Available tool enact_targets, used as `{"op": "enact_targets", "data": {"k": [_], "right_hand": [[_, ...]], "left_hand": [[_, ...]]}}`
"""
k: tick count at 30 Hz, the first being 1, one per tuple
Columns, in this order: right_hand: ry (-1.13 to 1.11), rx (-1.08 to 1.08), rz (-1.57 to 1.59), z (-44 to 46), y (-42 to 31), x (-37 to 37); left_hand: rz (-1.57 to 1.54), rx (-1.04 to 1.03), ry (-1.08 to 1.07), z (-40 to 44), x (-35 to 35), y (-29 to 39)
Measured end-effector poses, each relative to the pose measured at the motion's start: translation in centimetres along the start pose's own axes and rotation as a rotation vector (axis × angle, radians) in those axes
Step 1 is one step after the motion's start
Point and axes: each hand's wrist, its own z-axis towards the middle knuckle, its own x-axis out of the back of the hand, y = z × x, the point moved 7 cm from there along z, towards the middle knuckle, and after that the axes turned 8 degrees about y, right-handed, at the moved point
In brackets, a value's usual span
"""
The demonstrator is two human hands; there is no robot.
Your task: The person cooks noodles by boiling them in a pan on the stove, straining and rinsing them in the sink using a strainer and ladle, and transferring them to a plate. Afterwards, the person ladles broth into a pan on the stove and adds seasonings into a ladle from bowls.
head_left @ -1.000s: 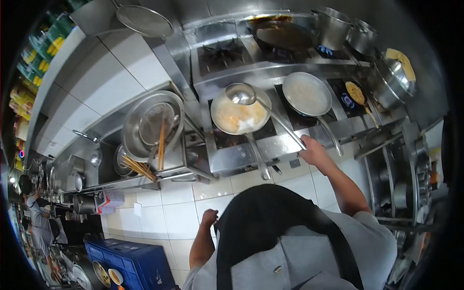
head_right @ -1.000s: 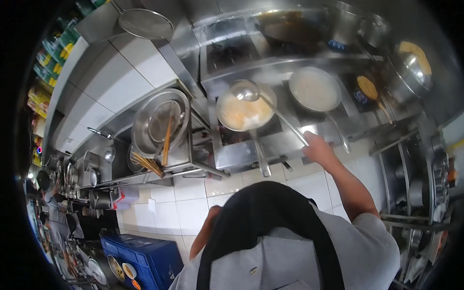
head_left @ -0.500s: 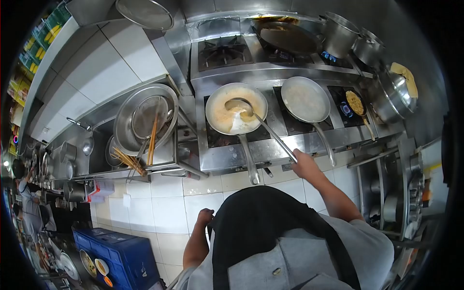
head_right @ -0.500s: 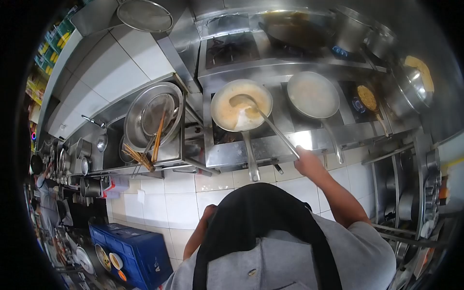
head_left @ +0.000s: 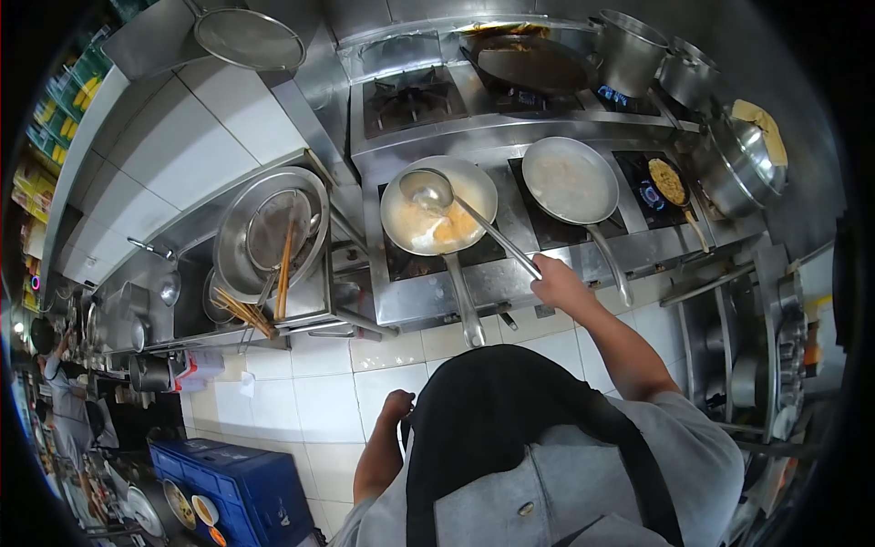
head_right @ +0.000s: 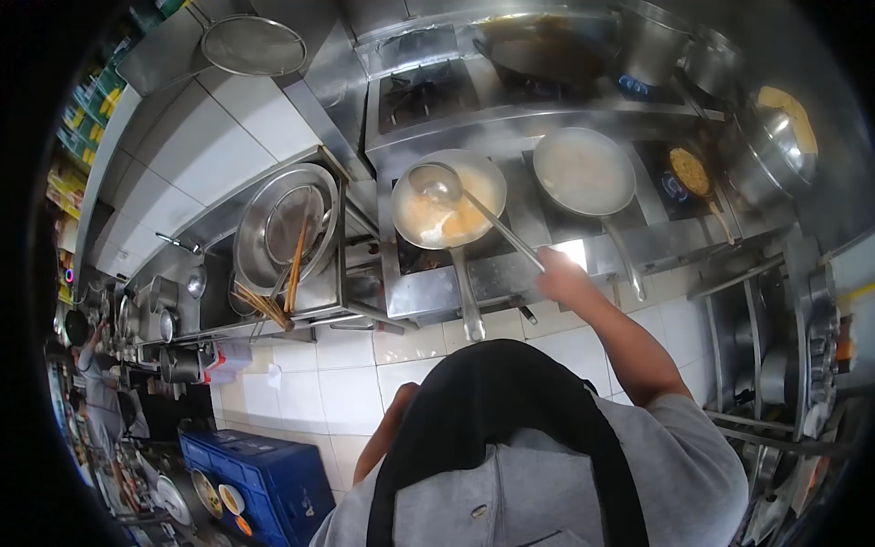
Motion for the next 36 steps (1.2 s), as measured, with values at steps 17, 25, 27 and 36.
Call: {"op": "enact_targets", "data": {"k": [17, 25, 27, 36], "right_hand": [[-0.006, 0.124, -0.465, 1.7, -0.5, 1.9], [-0.053, 0.083, -0.431, -5.8, -0.8, 2.4], [-0.093, 0.051, -0.425, -7.0, -1.2, 2.8], [-0.088, -0.01, -0.429, -10.4, -1.9, 5.6]], "left_hand": [[-0.145, 0.016, 0.197, -1.1, -0.6, -1.0], [0.051, -0.2, 0.134, 0.1, -1.8, -1.2], [-0.073, -0.092, 0.15, 0.4, -1.7, -2.0], [-0.501, 0.351, 0.131, 0.1, 2.0, -0.6]]}}
